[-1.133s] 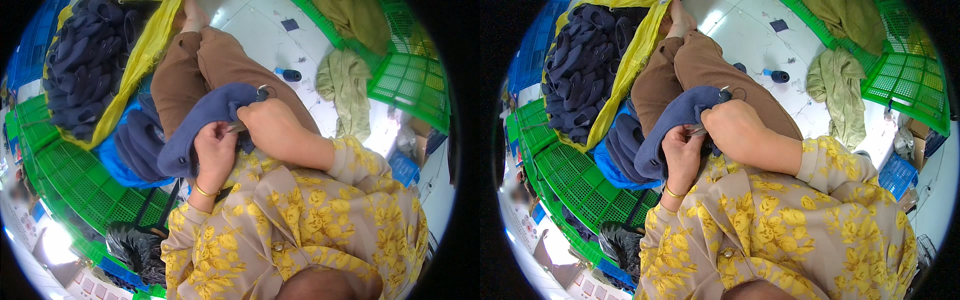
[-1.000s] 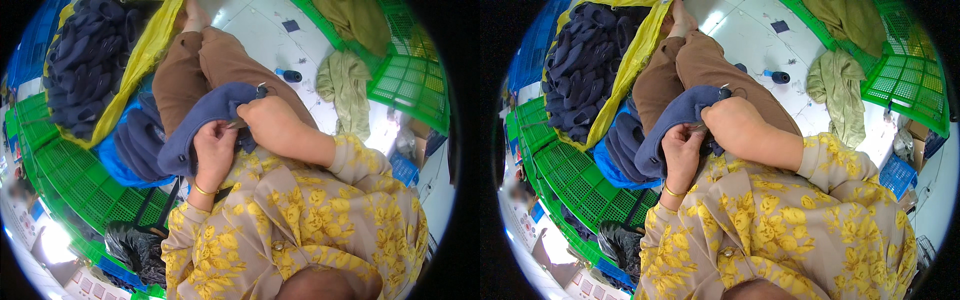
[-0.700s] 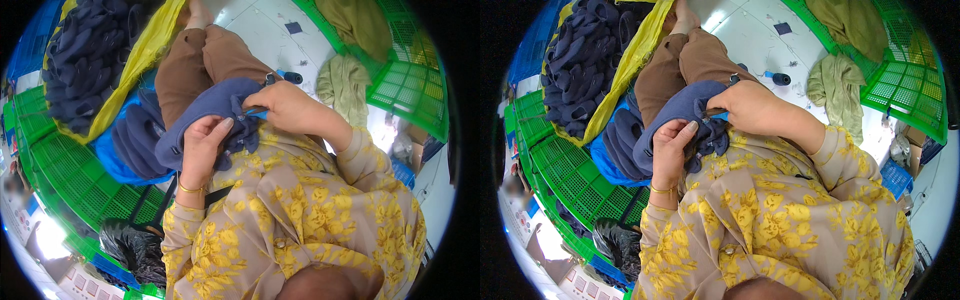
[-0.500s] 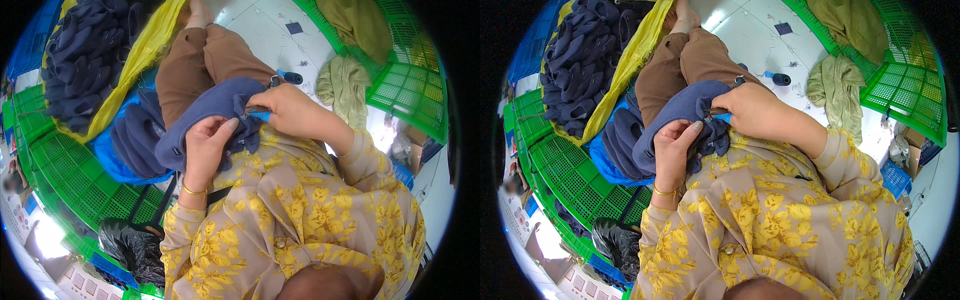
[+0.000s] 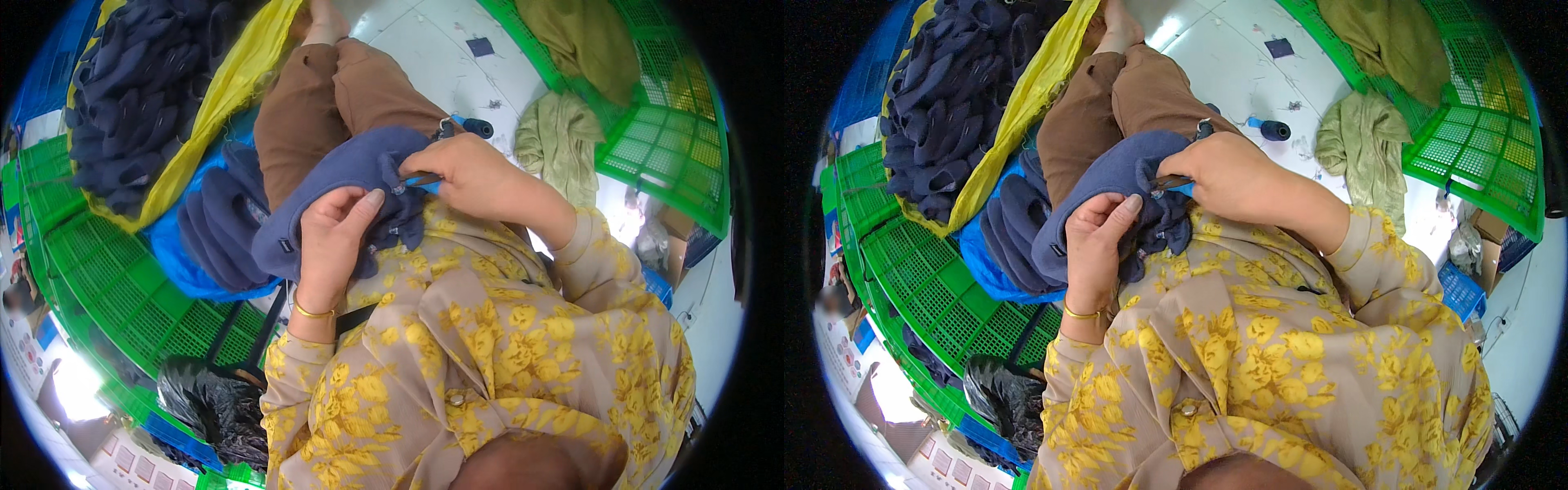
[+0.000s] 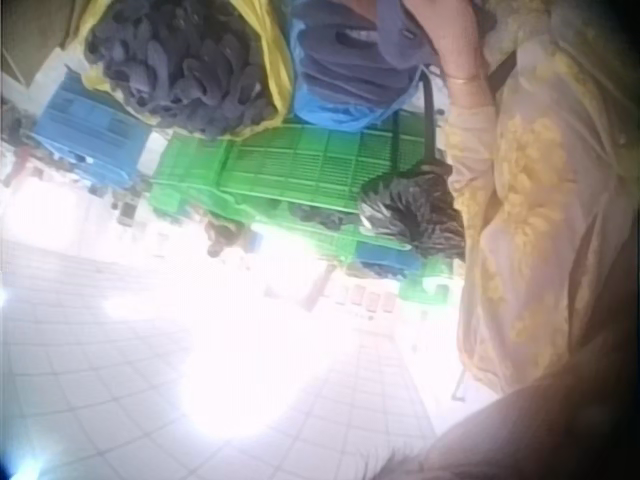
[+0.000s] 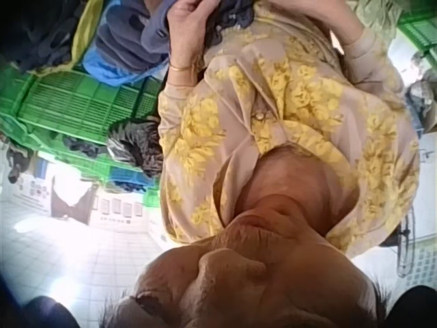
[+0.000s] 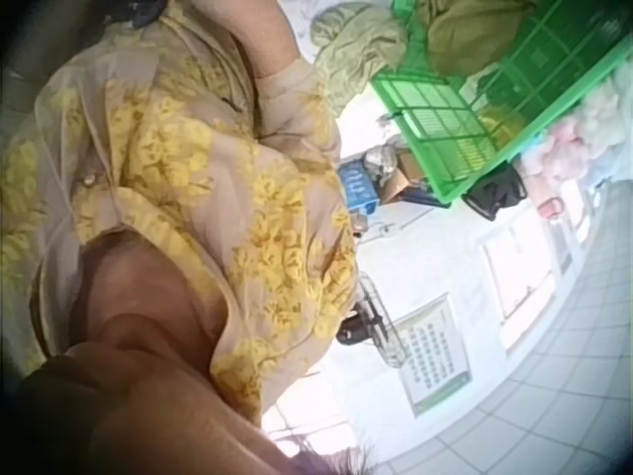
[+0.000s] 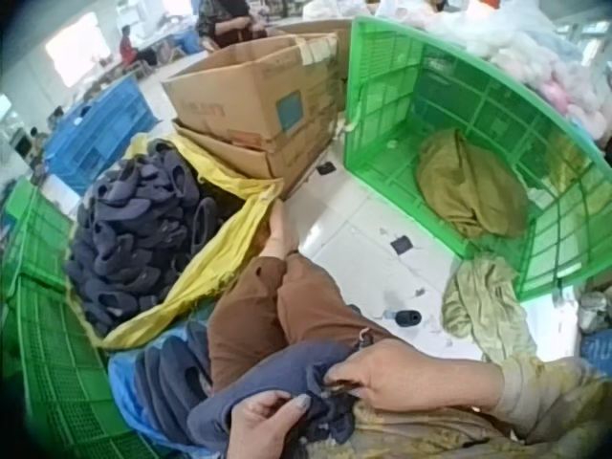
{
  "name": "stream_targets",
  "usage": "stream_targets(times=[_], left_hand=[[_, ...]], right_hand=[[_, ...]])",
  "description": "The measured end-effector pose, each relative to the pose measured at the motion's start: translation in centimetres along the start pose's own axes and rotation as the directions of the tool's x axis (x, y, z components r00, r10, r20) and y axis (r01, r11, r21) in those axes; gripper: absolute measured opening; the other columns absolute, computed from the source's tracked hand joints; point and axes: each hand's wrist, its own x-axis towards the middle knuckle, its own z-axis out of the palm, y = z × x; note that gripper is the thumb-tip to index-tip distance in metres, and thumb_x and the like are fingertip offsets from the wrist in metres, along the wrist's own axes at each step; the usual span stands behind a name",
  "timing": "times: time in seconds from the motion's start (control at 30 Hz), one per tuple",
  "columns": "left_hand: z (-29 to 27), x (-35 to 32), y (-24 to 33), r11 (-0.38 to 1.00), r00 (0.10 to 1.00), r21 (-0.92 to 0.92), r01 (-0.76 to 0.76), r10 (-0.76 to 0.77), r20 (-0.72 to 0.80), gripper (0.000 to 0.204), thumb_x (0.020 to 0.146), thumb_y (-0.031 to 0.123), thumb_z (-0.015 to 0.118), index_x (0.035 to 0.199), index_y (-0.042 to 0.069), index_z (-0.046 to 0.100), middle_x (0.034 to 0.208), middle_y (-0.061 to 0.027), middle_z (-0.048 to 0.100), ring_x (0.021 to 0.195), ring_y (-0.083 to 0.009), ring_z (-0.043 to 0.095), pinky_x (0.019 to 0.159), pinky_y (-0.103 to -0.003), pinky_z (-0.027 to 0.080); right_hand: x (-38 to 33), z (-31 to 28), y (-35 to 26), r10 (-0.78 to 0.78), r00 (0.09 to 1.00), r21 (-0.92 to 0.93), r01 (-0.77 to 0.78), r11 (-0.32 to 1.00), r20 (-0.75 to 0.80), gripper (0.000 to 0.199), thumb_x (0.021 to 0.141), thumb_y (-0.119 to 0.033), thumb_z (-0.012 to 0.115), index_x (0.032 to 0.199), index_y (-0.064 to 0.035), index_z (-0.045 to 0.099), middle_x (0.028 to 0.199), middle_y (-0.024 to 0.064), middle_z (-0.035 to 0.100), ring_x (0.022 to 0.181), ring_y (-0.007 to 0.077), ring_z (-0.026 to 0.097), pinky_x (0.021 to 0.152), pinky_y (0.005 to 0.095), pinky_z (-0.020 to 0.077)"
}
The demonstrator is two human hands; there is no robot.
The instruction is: The person sits on the floor and uses a blue-handled tool to stitch the opening of a dark blue slipper. They repeatedly pick up slippers from a yellow bag, perform the stitching, and place them back down.
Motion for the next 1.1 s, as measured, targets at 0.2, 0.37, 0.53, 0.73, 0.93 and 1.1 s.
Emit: stream_targets(times=[0.2, 0.37, 0.53, 0.73, 0.93, 1.1], left_hand=[[-0.3, 0.4, 0.4, 0.998, 0.997, 0.043, 0.049, -0.052, 0.057, 0.015, 0.093, 0.016, 0.064, 0.087, 0.003, 0.066, 0.076, 0.0041, 0.061, 0.068, -0.0031, 0.050, 0.064, -0.019, 0.039], [-0.2, 0.8, 0.5, 0.994, 0.986, -0.063, 0.092, -0.082, 0.142, 0.015, 0.094, 0.015, 0.061, 0.090, 0.002, 0.067, 0.080, 0.0041, 0.063, 0.068, -0.0030, 0.051, 0.065, -0.020, 0.040], [0.4, 1.2, 0.6, 0.982, 0.980, -0.159, 0.098, -0.068, 0.186, 0.016, 0.095, 0.012, 0.059, 0.097, -0.001, 0.068, 0.089, 0.0007, 0.068, 0.076, -0.0044, 0.057, 0.072, -0.020, 0.045], [0.9, 1.3, 0.5, 0.972, 0.985, -0.216, 0.094, -0.060, 0.160, 0.016, 0.096, 0.009, 0.057, 0.100, -0.002, 0.068, 0.092, -0.0019, 0.069, 0.080, -0.0060, 0.061, 0.077, -0.022, 0.048], [0.0, 1.4, -0.1, 0.975, 0.983, -0.188, 0.122, -0.092, 0.161, 0.015, 0.095, 0.009, 0.060, 0.101, -0.002, 0.068, 0.094, -0.0034, 0.069, 0.081, -0.0064, 0.061, 0.076, -0.020, 0.048], [-0.4, 1.5, -0.5, 0.980, 0.982, -0.167, 0.110, -0.082, 0.170, 0.015, 0.094, 0.008, 0.060, 0.103, -0.001, 0.068, 0.095, -0.0022, 0.069, 0.083, -0.0056, 0.060, 0.076, -0.020, 0.049]], right_hand=[[0.1, -0.5, 0.9, -0.031, 0.999, 0.116, 0.030, 0.993, 0.011, 0.035, 0.074, 0.003, 0.055, 0.104, -0.0075, 0.070, 0.094, 0.0175, 0.069, 0.089, 0.0345, 0.066, 0.078, 0.0390, 0.0516], [0.3, -0.5, 1.3, -0.055, 0.998, 0.137, 0.052, 0.989, 0.021, 0.031, 0.078, 0.001, 0.055, 0.103, -0.0096, 0.070, 0.091, 0.0155, 0.069, 0.085, 0.0340, 0.066, 0.075, 0.0387, 0.0509], [0.6, -0.8, 1.5, -0.067, 0.997, 0.117, 0.061, 0.991, 0.046, 0.028, 0.079, 0.000, 0.055, 0.100, -0.0115, 0.070, 0.088, 0.0153, 0.068, 0.082, 0.0345, 0.065, 0.073, 0.0397, 0.0500], [0.7, 0.0, 1.5, -0.063, 0.998, 0.081, 0.063, 0.995, 0.000, 0.023, 0.080, -0.003, 0.057, 0.099, -0.0088, 0.069, 0.086, 0.0165, 0.067, 0.081, 0.0355, 0.064, 0.071, 0.0409, 0.0498], [0.3, 0.1, -1.0, 0.101, 0.992, 0.094, -0.093, 0.991, -0.079, 0.022, 0.082, -0.017, 0.062, 0.097, -0.0007, 0.059, 0.080, 0.0183, 0.067, 0.076, 0.0368, 0.065, 0.068, 0.0430, 0.0509], [0.5, 1.8, -2.2, 0.178, 0.964, -0.152, -0.210, 0.966, -0.197, 0.029, 0.079, -0.027, 0.064, 0.093, -0.0034, 0.055, 0.077, 0.0173, 0.066, 0.070, 0.0366, 0.065, 0.063, 0.0456, 0.0505]])
